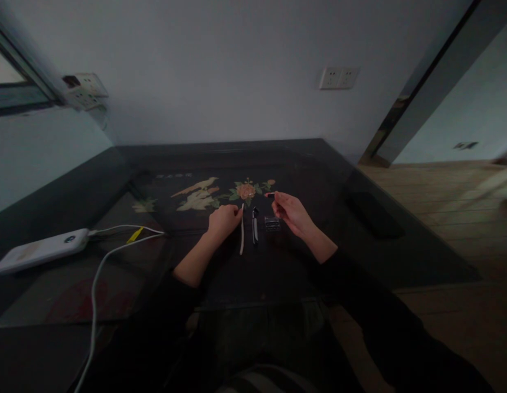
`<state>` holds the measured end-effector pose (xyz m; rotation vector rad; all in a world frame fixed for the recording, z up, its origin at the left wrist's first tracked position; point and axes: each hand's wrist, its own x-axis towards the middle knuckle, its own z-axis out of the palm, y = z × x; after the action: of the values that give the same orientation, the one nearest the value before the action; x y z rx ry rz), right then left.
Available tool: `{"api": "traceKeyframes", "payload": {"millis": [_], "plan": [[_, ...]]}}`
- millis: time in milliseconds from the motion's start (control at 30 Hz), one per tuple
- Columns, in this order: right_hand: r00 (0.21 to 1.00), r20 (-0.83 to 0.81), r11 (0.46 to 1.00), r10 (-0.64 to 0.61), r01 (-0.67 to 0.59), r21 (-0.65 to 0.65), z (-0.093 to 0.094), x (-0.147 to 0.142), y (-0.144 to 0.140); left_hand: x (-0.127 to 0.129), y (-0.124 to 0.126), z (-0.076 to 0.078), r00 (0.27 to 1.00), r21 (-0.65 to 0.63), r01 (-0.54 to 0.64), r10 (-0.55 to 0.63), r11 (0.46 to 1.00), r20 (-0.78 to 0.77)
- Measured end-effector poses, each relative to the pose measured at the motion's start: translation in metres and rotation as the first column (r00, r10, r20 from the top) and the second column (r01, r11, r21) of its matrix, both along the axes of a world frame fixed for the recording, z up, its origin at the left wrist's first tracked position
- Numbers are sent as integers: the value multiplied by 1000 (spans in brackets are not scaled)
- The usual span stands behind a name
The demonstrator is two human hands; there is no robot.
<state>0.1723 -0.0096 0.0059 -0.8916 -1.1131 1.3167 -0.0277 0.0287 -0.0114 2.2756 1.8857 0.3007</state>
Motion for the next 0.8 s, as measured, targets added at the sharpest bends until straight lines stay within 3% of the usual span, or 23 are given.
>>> {"api": "traceKeyframes", "payload": {"millis": [100, 167, 233, 333, 567, 800], "plan": [[999, 26, 999, 19, -17, -52, -1, 0, 0, 2, -3, 4, 996, 77, 34, -40, 996, 74], [999, 39, 998, 12, -10, -55, -2, 0, 0, 7, -8, 7, 973, 148, 131, -156, 980, 171], [998, 70, 999, -1, 4, -41, -4, 0, 1, 13, -13, 9, 911, 228, 253, -311, 940, 271], [987, 159, 999, -10, 15, -34, -7, -2, 1, 21, -22, 10, 815, 365, 334, -461, 869, 351], [964, 260, 998, 53, -44, -39, -7, -6, -3, 23, -26, 8, 715, 565, 339, -596, 753, 366], [939, 304, 987, 161, -146, -70, -8, -6, -3, 20, -25, 5, 673, 646, 373, -673, 666, 306]]}}
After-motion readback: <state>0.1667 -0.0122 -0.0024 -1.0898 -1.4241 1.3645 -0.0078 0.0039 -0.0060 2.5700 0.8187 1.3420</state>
